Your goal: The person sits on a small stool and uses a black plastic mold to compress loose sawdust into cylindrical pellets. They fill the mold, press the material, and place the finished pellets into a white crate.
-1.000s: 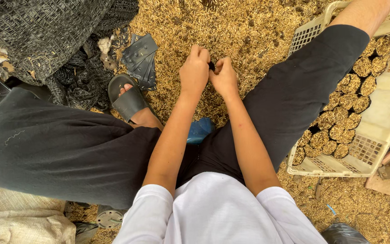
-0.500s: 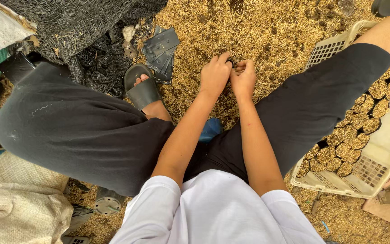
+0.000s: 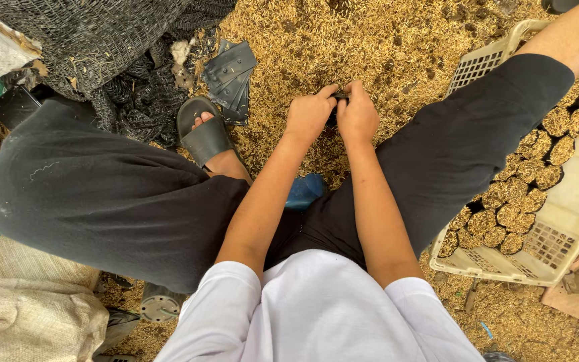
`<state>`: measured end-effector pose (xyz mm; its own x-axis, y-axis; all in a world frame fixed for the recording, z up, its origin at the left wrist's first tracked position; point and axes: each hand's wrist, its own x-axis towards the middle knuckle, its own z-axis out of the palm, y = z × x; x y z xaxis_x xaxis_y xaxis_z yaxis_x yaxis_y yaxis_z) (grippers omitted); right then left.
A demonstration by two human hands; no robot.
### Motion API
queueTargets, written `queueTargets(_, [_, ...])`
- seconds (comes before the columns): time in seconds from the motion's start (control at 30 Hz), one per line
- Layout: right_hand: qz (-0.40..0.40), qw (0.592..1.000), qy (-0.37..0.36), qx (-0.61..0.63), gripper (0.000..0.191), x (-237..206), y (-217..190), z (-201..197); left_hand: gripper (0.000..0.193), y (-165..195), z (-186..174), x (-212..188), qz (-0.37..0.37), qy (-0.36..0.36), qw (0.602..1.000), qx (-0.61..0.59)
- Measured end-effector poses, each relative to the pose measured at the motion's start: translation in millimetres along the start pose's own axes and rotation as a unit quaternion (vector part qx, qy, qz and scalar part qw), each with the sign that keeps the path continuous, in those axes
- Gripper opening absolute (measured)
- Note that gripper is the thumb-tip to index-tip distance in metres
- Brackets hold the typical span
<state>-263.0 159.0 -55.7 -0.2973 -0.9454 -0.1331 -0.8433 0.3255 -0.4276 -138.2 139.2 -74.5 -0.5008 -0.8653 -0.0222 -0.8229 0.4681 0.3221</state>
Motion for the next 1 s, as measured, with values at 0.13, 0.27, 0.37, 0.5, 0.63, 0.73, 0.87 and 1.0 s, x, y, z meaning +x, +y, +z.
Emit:
queueTargets(0.13, [0.051,0.993,-0.03,0.104,0.022,11,9,0,0.016,-3,-2,1,0.008,0.027,0.999,-0.023])
queueTargets(0.27, [0.188,0.932,-0.201,0.238,0.049,26,38,3,0.036,-31,-17,0,-0.103,0.096,0.987,-0.074])
queueTargets(0.37, [0.291,0.856,-0.427,0.018,0.087,15,62,13,0.036,-63,-34,-2,-0.161,0.206,0.962,-0.084])
queueTargets(0.5, [0.39,0.749,-0.531,0.061,0.098,-23,68,39,0.034,-86,-60,-6,-0.246,0.259,0.928,-0.107])
queueTargets(0.63, [0.405,0.734,-0.482,0.253,0.091,-31,40,55,0.034,-88,-79,-9,-0.26,0.32,0.904,-0.11])
queueTargets(0.73, [0.253,0.844,-0.357,0.311,0.07,-27,7,59,0.031,-90,-85,-6,-0.283,0.323,0.898,-0.099])
queueTargets(0.87, [-0.058,0.898,-0.394,0.19,0.041,-73,-34,77,0.027,-93,-84,-5,-0.292,0.317,0.896,-0.107])
queueTargets(1.0, [-0.231,0.792,-0.479,0.299,0.054,-110,-65,112,0.031,-89,-78,-9,-0.27,0.329,0.893,-0.144])
